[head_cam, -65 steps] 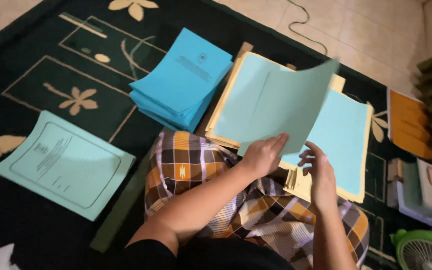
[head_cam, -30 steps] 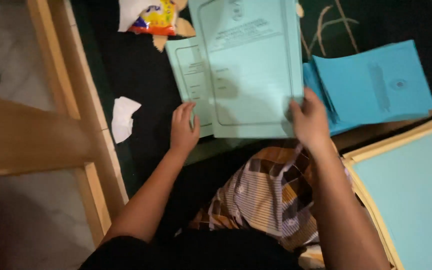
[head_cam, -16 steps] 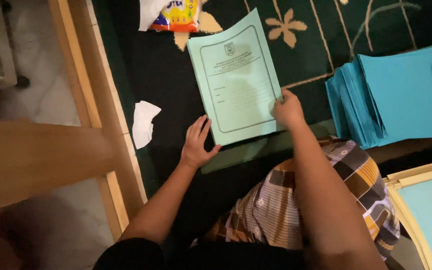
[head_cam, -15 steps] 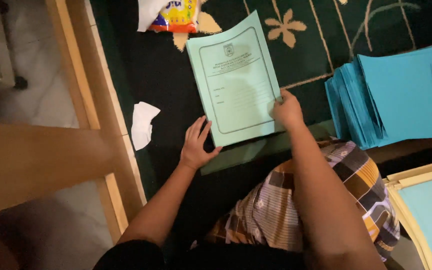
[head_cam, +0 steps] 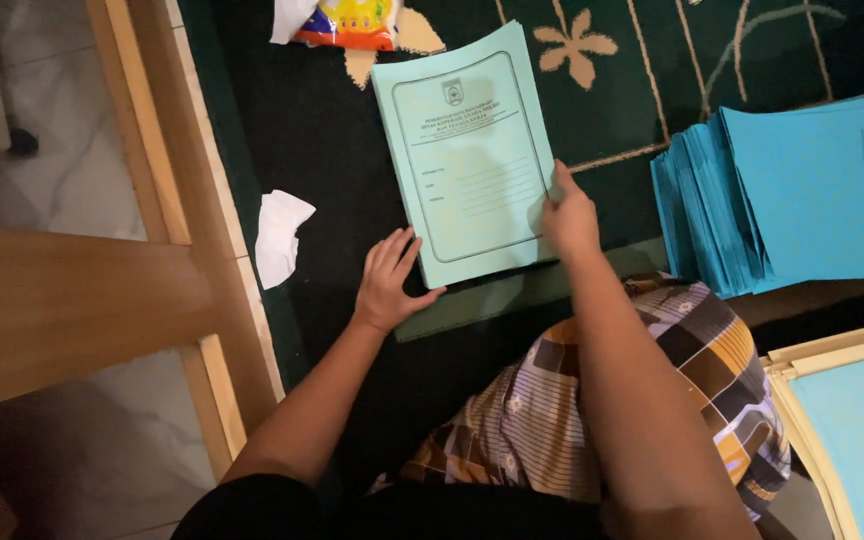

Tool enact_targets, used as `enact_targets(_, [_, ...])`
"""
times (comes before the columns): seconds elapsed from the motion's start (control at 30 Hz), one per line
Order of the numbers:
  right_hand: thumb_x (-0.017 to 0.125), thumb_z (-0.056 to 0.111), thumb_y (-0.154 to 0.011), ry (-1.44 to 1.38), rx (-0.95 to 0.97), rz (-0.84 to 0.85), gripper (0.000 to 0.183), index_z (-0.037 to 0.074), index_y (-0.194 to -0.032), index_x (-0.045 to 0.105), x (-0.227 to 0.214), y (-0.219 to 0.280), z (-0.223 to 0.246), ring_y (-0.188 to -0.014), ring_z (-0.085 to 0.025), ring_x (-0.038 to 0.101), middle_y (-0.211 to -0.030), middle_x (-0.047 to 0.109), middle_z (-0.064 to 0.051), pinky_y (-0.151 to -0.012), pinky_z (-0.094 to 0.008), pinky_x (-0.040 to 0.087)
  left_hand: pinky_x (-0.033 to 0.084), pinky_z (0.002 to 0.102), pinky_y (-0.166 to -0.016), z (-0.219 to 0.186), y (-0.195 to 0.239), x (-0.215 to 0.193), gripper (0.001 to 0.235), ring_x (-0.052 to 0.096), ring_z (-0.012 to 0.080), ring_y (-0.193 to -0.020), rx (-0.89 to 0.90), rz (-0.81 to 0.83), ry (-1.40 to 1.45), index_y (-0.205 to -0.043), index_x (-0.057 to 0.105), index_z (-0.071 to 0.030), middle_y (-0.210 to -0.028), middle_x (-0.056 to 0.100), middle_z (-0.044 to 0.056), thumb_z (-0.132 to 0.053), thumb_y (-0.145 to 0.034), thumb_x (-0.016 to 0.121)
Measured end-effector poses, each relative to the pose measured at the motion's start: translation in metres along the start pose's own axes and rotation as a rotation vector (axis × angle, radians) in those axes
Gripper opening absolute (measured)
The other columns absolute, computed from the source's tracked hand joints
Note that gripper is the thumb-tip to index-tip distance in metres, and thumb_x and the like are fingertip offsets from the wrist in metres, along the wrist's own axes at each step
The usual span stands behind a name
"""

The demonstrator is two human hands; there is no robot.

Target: The person sits on the floor and repeatedly folds light blue paper sheets in half. They smooth the creases with their hands and place the folded sheets into a stack of similar items.

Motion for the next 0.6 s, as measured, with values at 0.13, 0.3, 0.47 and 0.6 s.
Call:
enact_targets(0.13, [0.048, -0.002, -0.104, -0.016, 0.014, 0.02, 0.058, 0.006, -0.16, 0.037, 0.002, -0.001, 0.001, -0.144, -0.044, 0.043, -0.155, 0.047, -0.026, -0.117, -0.062, 0.036, 0.038, 0.054, -0.116, -0.001, -0.001, -0.003, 0.091, 0.048, 0.0326, -0.143, 0.021, -0.029, -0.024, -0.151, 0.052, -0.015, -0.157, 0.049, 0.01, -0.056, -0.078, 0.085])
enact_targets(0.3, [0.055, 0.004, -0.1, 0.097, -0.004, -0.038, 0.058, 0.006, -0.157, 0.043, 0.005, -0.005, -0.008, -0.136, -0.043, 0.053, -0.148, 0.055, -0.024, -0.109, -0.061, 0.044, 0.038, 0.054, -0.114, -0.006, -0.003, -0.005, 0.087, 0.051, 0.032, -0.141, 0.021, -0.025, 0.002, -0.147, 0.055, -0.008, -0.156, 0.05, 0.012, -0.053, -0.079, 0.085])
enact_targets(0.47, [0.063, 0.014, -0.094, 0.302, -0.006, -0.122, 0.056, 0.008, -0.149, 0.052, 0.007, -0.028, -0.039, -0.126, -0.043, 0.059, -0.137, 0.06, -0.022, -0.1, -0.062, 0.049, 0.037, 0.055, -0.115, -0.009, -0.005, -0.006, 0.087, 0.051, 0.0311, -0.141, 0.008, -0.004, 0.003, -0.148, 0.054, -0.007, -0.157, 0.05, 0.012, -0.05, -0.079, 0.086])
enact_targets(0.6, [0.069, 0.022, -0.089, 0.389, 0.083, -0.204, 0.058, 0.007, -0.144, 0.059, 0.004, -0.032, -0.05, -0.121, -0.043, 0.059, -0.132, 0.058, -0.022, -0.092, -0.059, 0.049, 0.036, 0.056, -0.114, -0.01, -0.003, -0.007, 0.088, 0.051, 0.031, -0.141, 0.012, -0.02, -0.004, -0.15, 0.052, -0.009, -0.157, 0.05, 0.012, -0.048, -0.08, 0.087])
Point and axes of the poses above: each hand's wrist, its own y-axis away from the middle knuckle, its own x-axis out of the palm, z = x × y, the point moved 5 cm from there along -y, towards the middle knuckle
